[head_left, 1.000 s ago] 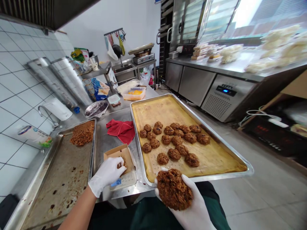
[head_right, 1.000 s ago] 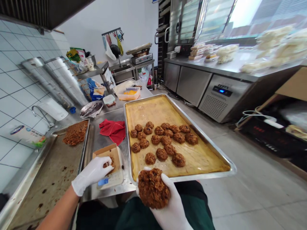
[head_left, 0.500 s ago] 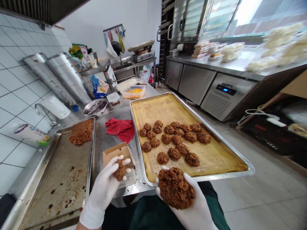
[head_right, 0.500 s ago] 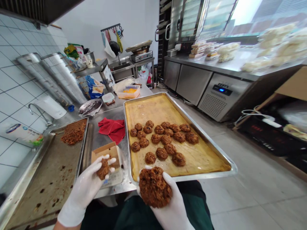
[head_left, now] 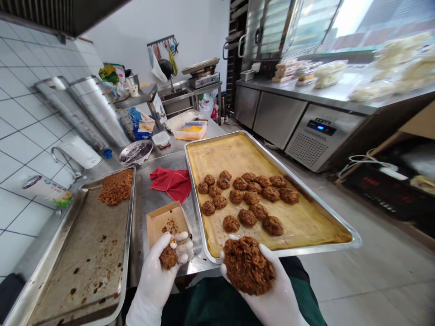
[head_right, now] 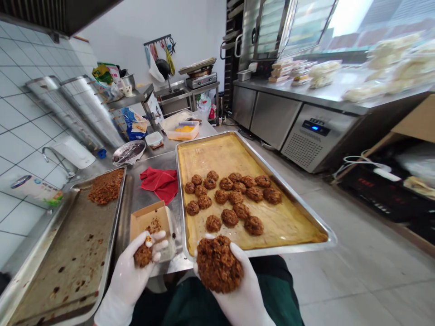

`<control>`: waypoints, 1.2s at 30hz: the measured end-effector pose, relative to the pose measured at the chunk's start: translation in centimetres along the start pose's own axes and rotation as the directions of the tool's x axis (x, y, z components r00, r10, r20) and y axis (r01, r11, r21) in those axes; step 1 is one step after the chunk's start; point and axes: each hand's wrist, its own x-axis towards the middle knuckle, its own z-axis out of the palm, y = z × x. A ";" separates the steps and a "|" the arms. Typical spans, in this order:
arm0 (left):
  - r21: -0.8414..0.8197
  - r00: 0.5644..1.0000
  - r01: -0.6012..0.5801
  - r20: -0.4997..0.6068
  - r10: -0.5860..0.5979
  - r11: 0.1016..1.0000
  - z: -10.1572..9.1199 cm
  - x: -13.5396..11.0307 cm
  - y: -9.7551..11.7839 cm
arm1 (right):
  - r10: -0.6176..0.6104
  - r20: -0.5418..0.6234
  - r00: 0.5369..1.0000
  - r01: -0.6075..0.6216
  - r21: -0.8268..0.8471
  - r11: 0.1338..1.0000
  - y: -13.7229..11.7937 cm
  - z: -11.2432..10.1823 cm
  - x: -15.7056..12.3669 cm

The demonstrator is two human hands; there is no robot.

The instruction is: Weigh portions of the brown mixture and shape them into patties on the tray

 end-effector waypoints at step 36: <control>0.168 0.999 -0.016 0.035 0.010 0.986 1.5 0.6 -0.5 | -0.053 0.113 0.992 0.058 -0.046 0.997 -1.0 -1.5 0.4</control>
